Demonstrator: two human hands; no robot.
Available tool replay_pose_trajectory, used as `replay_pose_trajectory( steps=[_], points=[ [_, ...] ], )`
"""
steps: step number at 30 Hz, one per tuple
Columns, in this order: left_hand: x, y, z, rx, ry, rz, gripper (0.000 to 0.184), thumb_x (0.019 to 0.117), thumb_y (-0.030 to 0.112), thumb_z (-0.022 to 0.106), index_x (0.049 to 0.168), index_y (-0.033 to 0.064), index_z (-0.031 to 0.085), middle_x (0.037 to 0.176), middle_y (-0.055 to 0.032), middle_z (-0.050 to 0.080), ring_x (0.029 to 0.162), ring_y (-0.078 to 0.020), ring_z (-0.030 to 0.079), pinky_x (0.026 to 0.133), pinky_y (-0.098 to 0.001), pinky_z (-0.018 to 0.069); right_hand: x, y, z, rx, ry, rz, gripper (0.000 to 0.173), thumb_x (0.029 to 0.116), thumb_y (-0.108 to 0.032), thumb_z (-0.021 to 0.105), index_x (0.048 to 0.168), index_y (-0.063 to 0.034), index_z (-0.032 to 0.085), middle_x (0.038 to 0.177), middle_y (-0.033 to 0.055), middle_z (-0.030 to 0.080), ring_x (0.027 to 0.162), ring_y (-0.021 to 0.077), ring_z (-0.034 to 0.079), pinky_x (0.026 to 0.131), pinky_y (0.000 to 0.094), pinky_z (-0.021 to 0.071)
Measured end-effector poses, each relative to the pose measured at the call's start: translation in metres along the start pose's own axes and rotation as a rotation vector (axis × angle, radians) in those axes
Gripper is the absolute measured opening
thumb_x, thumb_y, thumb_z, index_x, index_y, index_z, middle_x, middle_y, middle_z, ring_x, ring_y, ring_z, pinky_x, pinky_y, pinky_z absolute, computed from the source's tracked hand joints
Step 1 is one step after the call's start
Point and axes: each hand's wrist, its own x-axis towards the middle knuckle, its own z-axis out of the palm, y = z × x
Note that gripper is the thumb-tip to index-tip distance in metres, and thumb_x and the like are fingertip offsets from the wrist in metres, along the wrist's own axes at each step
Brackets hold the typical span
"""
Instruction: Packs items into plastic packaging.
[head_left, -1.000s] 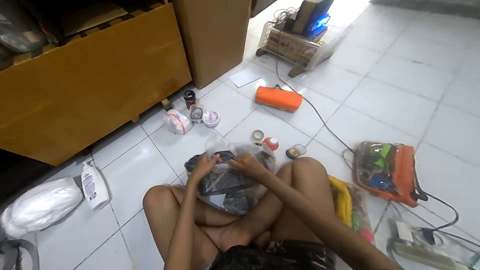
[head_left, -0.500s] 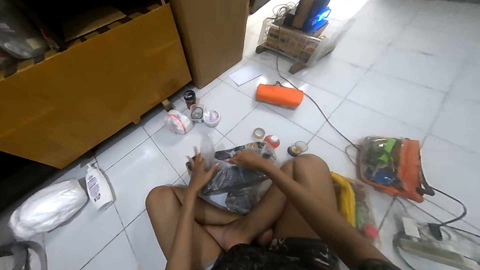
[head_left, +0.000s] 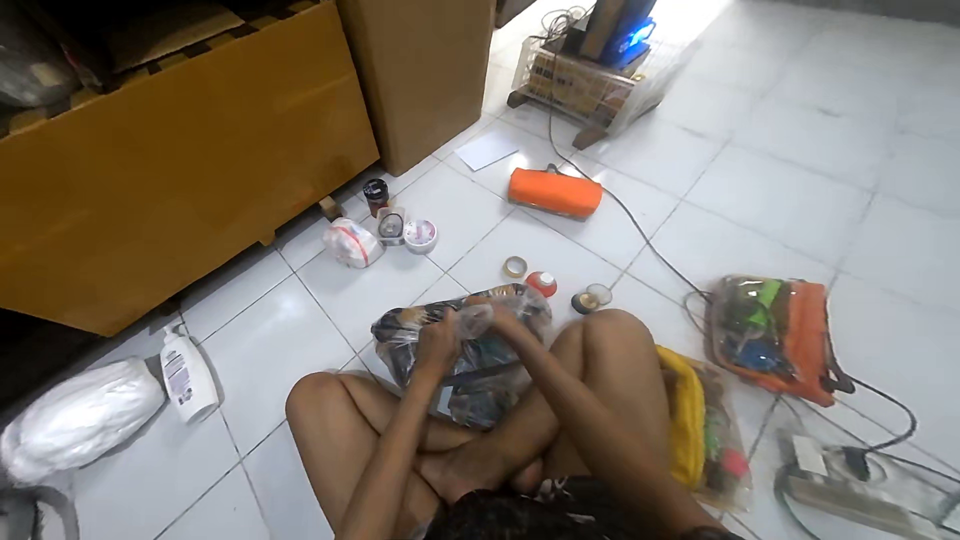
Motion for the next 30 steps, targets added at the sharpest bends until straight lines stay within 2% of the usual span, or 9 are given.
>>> replay_pose_trajectory(
  steps=[5,8,11,15,18,22,26,28,30],
  points=[
    [0.013,0.02,-0.012,0.138,-0.229,-0.183,0.042,0.1064,0.014,0.045,0.143,-0.007,0.047,0.114,-0.0296,0.068,0.112,-0.0448,0.066,0.099,-0.0558,0.0483,-0.006,0.015,-0.027,0.397,0.108,-0.195,0.027,0.1059,-0.004,0.045,0.122,0.0106,0.062,0.115,0.0221,0.066,0.096,0.02,0.063,0.087,0.0355,0.0521],
    [0.016,0.022,-0.015,0.107,-0.263,-0.229,0.041,0.1058,0.014,0.045,0.141,-0.0082,0.048,0.118,-0.03,0.066,0.116,-0.0442,0.064,0.101,-0.0561,0.0473,-0.015,0.025,-0.032,0.189,0.446,-0.115,0.037,0.1039,-0.017,0.058,0.133,0.006,0.061,0.128,0.0272,0.063,0.11,0.0346,0.065,0.096,0.0461,0.0513],
    [0.019,0.024,-0.019,0.082,-0.275,-0.252,0.042,0.1056,0.015,0.046,0.141,-0.0087,0.048,0.12,-0.0302,0.066,0.117,-0.0433,0.063,0.102,-0.0561,0.0464,-0.017,0.034,-0.035,-0.165,0.372,0.05,0.068,0.0935,-0.04,0.073,0.14,0.0062,0.056,0.143,0.0333,0.051,0.136,0.0488,0.047,0.112,0.0612,0.0371],
    [0.019,0.023,-0.02,0.062,-0.256,-0.248,0.043,0.1061,0.016,0.045,0.141,-0.0093,0.047,0.118,-0.0302,0.066,0.117,-0.0432,0.063,0.102,-0.0557,0.046,-0.02,0.038,-0.021,-0.064,0.443,-0.052,0.04,0.1009,-0.02,0.063,0.121,0.0138,0.064,0.133,0.0334,0.058,0.133,0.0476,0.049,0.112,0.0604,0.0343],
    [0.016,0.023,-0.018,0.04,-0.243,-0.243,0.044,0.1066,0.019,0.045,0.14,-0.0094,0.049,0.118,-0.0304,0.066,0.117,-0.0439,0.063,0.102,-0.0563,0.0455,-0.031,0.036,-0.005,0.529,0.65,-0.209,0.038,0.11,-0.011,0.038,0.129,0.0191,0.053,0.12,0.0279,0.064,0.112,0.0225,0.062,0.103,0.0343,0.0476],
    [0.02,0.031,-0.014,0.107,-0.262,-0.306,0.044,0.1078,0.024,0.046,0.138,-0.0075,0.051,0.119,-0.029,0.067,0.117,-0.043,0.064,0.1,-0.0561,0.0475,-0.037,0.019,0.021,0.63,0.698,-0.536,0.025,0.104,-0.005,0.034,0.098,0.0109,0.052,0.077,0.0026,0.06,0.074,0.0024,0.06,0.079,0.0225,0.0531],
    [0.013,0.034,0.001,0.121,-0.095,-0.287,0.037,0.1048,0.016,0.05,0.129,-0.0098,0.059,0.114,-0.0286,0.069,0.112,-0.0429,0.066,0.097,-0.0552,0.0491,-0.037,0.013,0.04,0.235,0.59,-0.594,0.022,0.096,0.001,0.054,0.106,0.0182,0.065,0.095,0.0276,0.07,0.091,0.035,0.07,0.088,0.0468,0.0557],
    [0.004,0.024,0.02,0.067,0.106,-0.188,0.032,0.1011,0.01,0.054,0.118,-0.0141,0.066,0.112,-0.0325,0.069,0.111,-0.047,0.065,0.099,-0.0565,0.0466,-0.029,0.009,0.046,0.058,0.553,-0.628,0.023,0.0956,0.0,0.057,0.109,0.0135,0.069,0.105,0.0286,0.071,0.102,0.0428,0.07,0.094,0.054,0.0546],
    [0.004,0.025,0.016,0.072,0.039,-0.212,0.033,0.1037,0.01,0.05,0.119,-0.0153,0.064,0.117,-0.0341,0.066,0.117,-0.0478,0.061,0.103,-0.0558,0.0428,-0.025,-0.001,0.043,-0.092,0.592,-0.657,0.019,0.0956,-0.001,0.059,0.105,0.01,0.072,0.101,0.0266,0.073,0.1,0.045,0.07,0.09,0.058,0.0536]
  ],
)
